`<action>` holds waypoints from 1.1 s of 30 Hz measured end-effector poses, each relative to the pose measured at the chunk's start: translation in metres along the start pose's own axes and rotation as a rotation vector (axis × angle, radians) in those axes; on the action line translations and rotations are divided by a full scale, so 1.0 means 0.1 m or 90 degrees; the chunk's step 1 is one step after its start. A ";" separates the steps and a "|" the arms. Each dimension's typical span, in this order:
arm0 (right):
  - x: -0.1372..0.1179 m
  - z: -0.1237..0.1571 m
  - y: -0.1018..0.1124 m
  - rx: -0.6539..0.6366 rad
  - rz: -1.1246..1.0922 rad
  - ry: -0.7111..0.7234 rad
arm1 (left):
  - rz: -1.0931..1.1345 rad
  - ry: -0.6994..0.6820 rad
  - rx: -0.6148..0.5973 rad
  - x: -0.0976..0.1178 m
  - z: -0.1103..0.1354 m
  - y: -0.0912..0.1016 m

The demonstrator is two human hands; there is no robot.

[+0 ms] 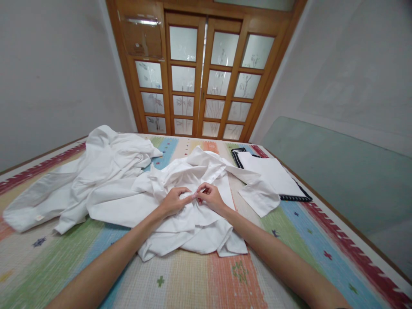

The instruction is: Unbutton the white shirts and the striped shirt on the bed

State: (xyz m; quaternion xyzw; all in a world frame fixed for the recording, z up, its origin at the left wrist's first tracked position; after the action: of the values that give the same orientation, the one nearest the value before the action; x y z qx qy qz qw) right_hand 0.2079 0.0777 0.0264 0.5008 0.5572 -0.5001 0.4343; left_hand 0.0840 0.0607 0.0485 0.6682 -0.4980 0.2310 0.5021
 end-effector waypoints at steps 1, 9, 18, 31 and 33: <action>0.00 0.00 0.00 0.001 -0.002 -0.001 | 0.004 0.002 0.002 0.00 0.00 0.00; 0.06 -0.02 0.00 0.007 -0.018 -0.016 | -0.012 -0.013 0.031 -0.02 -0.01 0.02; 0.01 0.05 0.01 0.042 0.021 0.047 | -0.040 -0.016 0.056 0.01 0.00 0.02; -0.09 0.11 0.05 0.102 0.180 0.160 | -0.138 -0.102 0.049 0.08 0.07 -0.06; -0.06 0.04 0.15 0.156 0.205 0.144 | -0.162 -0.141 0.051 0.16 0.09 -0.06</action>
State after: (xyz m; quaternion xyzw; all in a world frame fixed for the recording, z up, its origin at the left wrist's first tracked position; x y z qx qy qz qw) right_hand 0.2235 0.0725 0.0296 0.6851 0.4508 -0.4289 0.3789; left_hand 0.0939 0.0451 0.0554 0.7667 -0.4524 0.1103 0.4419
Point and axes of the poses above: each hand's wrist, its own z-axis away from the middle knuckle, its own y-axis out of the back of the hand, x = y × z, the point moved 9 cm from there along -z, towards the middle knuckle, and after that the axes turned 13 degrees about x, right-handed, at the moved point
